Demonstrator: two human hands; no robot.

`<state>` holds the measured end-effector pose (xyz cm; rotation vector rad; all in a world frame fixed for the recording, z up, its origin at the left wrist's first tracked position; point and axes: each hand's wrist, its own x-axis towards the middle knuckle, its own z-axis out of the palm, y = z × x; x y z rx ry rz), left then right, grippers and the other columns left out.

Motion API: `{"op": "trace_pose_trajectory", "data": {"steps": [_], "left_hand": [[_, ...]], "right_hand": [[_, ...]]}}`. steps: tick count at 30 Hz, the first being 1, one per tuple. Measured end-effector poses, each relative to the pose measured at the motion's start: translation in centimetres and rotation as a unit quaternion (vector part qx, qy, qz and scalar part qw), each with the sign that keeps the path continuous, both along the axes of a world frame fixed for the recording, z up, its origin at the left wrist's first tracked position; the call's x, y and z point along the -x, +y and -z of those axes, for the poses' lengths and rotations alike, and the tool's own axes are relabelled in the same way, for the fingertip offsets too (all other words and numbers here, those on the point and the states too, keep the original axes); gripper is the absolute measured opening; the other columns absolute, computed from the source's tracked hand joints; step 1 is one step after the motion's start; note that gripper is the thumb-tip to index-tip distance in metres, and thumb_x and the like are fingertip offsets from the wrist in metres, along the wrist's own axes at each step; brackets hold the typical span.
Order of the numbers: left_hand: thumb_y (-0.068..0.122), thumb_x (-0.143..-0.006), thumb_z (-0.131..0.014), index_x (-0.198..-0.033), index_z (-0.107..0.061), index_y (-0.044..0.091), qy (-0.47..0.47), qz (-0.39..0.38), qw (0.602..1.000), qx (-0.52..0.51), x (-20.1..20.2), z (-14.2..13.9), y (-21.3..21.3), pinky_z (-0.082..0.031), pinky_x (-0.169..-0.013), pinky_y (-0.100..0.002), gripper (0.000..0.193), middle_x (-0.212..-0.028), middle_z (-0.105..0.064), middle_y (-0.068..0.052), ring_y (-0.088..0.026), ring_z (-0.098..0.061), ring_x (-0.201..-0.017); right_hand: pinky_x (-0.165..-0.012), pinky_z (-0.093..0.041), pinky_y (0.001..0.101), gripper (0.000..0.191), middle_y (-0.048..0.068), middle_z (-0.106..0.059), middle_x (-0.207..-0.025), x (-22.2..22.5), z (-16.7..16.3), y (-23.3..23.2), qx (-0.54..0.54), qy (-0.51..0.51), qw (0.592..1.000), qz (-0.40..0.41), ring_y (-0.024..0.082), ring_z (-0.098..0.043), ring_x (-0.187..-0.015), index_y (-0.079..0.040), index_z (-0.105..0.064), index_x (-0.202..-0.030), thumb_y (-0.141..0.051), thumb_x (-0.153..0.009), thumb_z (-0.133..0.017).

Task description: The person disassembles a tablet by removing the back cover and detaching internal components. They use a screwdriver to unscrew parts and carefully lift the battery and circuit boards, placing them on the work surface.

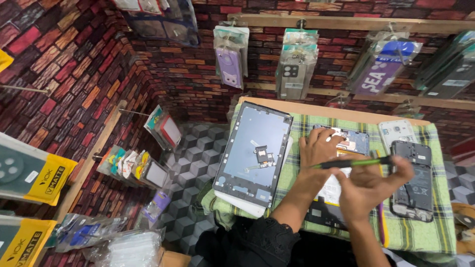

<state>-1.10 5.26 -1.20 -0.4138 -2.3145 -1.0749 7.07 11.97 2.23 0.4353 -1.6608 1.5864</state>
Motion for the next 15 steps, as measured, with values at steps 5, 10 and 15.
{"op": "trace_pose_trajectory", "data": {"steps": [5,10,15], "left_hand": [[0.019,-0.099,-0.065,-0.118,-0.074,0.018,0.006,0.043,0.995,-0.089,0.2,-0.6,-0.6,-0.046,-0.095,-0.045,0.02,-0.119,-0.074,0.001,-0.021,-0.065,-0.113],[0.021,-0.094,-0.072,-0.132,-0.065,0.008,-0.048,0.149,0.967,-0.202,0.8,-1.1,-0.7,-0.059,-0.087,-0.041,0.041,-0.116,-0.075,-0.008,-0.024,-0.073,-0.101],[0.018,-0.095,-0.073,-0.13,-0.068,0.008,-0.106,0.21,0.93,-0.283,0.8,-1.2,-0.9,-0.065,-0.076,-0.03,0.037,-0.113,-0.078,-0.007,-0.016,-0.078,-0.102]], "right_hand": [[-0.093,-0.064,0.0358,0.09,0.02,-0.064,-0.12,3.3,-1.3,5.5,0.152,0.006,0.988,-0.028,0.024,-0.069,-0.104,-0.019,-0.019,-0.154,0.022,-0.102,-0.079],[-0.083,-0.056,0.0278,0.091,0.016,-0.063,-0.12,4.6,-0.1,8.5,0.169,-0.005,0.986,-0.002,0.019,-0.067,-0.1,-0.021,-0.017,-0.159,0.023,-0.106,-0.077],[-0.088,-0.059,0.0276,0.089,0.014,-0.061,-0.121,5.1,0.8,8.7,0.157,-0.017,0.987,0.041,0.017,-0.069,-0.106,-0.021,-0.018,-0.154,0.024,-0.102,-0.075]]}}
